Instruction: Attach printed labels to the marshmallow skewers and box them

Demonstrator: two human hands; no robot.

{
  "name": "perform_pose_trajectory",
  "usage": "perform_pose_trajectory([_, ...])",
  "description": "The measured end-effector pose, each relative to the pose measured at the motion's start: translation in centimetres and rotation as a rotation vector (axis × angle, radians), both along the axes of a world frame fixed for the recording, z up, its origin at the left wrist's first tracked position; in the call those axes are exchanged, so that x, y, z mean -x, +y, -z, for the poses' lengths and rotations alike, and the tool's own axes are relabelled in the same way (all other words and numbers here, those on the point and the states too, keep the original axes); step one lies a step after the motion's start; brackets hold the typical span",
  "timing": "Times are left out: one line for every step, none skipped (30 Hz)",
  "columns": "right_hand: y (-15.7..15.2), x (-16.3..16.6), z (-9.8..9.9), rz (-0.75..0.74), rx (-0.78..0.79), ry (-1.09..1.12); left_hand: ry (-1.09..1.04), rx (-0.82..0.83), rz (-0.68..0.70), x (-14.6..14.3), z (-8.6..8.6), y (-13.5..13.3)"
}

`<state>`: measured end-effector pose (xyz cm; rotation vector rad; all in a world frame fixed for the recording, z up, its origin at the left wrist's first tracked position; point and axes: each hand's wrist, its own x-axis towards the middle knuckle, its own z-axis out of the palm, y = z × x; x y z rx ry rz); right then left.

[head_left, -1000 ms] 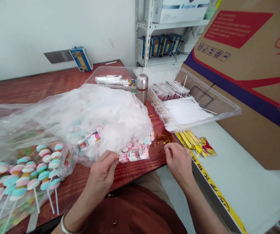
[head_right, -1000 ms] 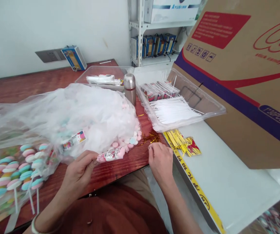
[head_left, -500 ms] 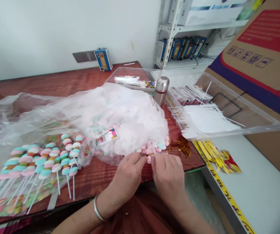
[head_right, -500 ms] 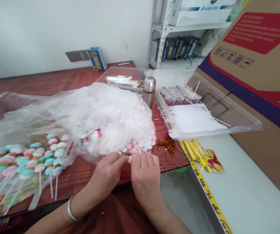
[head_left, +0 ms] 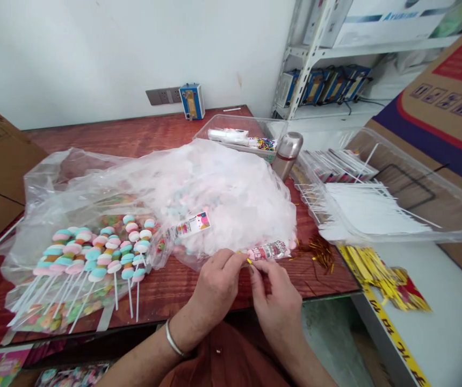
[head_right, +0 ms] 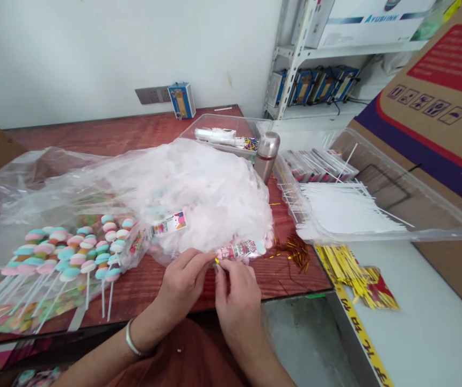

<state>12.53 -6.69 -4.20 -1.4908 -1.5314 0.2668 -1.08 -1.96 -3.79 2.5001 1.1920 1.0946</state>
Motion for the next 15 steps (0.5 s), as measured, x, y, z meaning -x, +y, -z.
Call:
perform_pose_trajectory([0.1,-0.2,-0.1,-0.027,0.116,0.163,-0.01,-0.021,-0.001,0.1,0.1,0.1])
perform_pose_trajectory([0.2,-0.3,-0.1,-0.068,0.234,0.336,-0.022,-0.038,0.002,0.1,0.2,0.1])
perform_pose_trajectory([0.3,-0.5,-0.1,-0.117,0.337,0.513,-0.033,-0.049,0.008,0.2,0.3,0.2])
perform_pose_trajectory([0.3,-0.7,0.0,-0.164,0.41,0.677,-0.043,-0.05,0.015,0.2,0.4,0.2])
perform_pose_trajectory([0.3,-0.9,0.1,-0.197,0.446,0.814,-0.053,-0.047,0.02,0.2,0.6,0.3])
perform_pose_trajectory([0.3,-1.1,0.2,-0.212,0.45,0.912,-0.06,-0.041,0.021,0.2,0.7,0.3])
perform_pose_trajectory([0.2,-1.2,0.2,-0.215,0.436,0.96,-0.067,-0.032,0.019,0.2,0.8,0.3])
perform_pose_trajectory([0.0,-1.4,0.2,-0.212,0.418,0.959,-0.072,-0.023,0.016,0.2,0.8,0.4])
perform_pose_trajectory([-0.2,-1.7,0.2,-0.209,0.404,0.918,-0.074,-0.016,0.015,0.1,0.9,0.4])
perform_pose_trajectory([-0.5,-2.0,0.1,-0.204,0.393,0.851,-0.073,-0.008,0.013,0.1,0.9,0.4])
perform_pose_trajectory([-0.8,-2.3,0.0,-0.192,0.383,0.774,-0.069,0.002,0.009,0.1,0.9,0.5])
perform_pose_trajectory([-1.1,-2.7,-0.1,-0.17,0.372,0.701,-0.063,0.015,0.003,0.1,0.8,0.6])
perform_pose_trajectory([-1.4,-3.2,-0.1,-0.139,0.354,0.642,-0.057,0.027,-0.005,0.1,0.8,0.7])
perform_pose_trajectory([-1.6,-3.8,0.0,-0.102,0.328,0.604,-0.052,0.039,-0.016,0.1,0.7,0.8])
perform_pose_trajectory([-1.7,-4.4,0.1,-0.067,0.302,0.581,-0.047,0.047,-0.026,0.1,0.7,0.9])
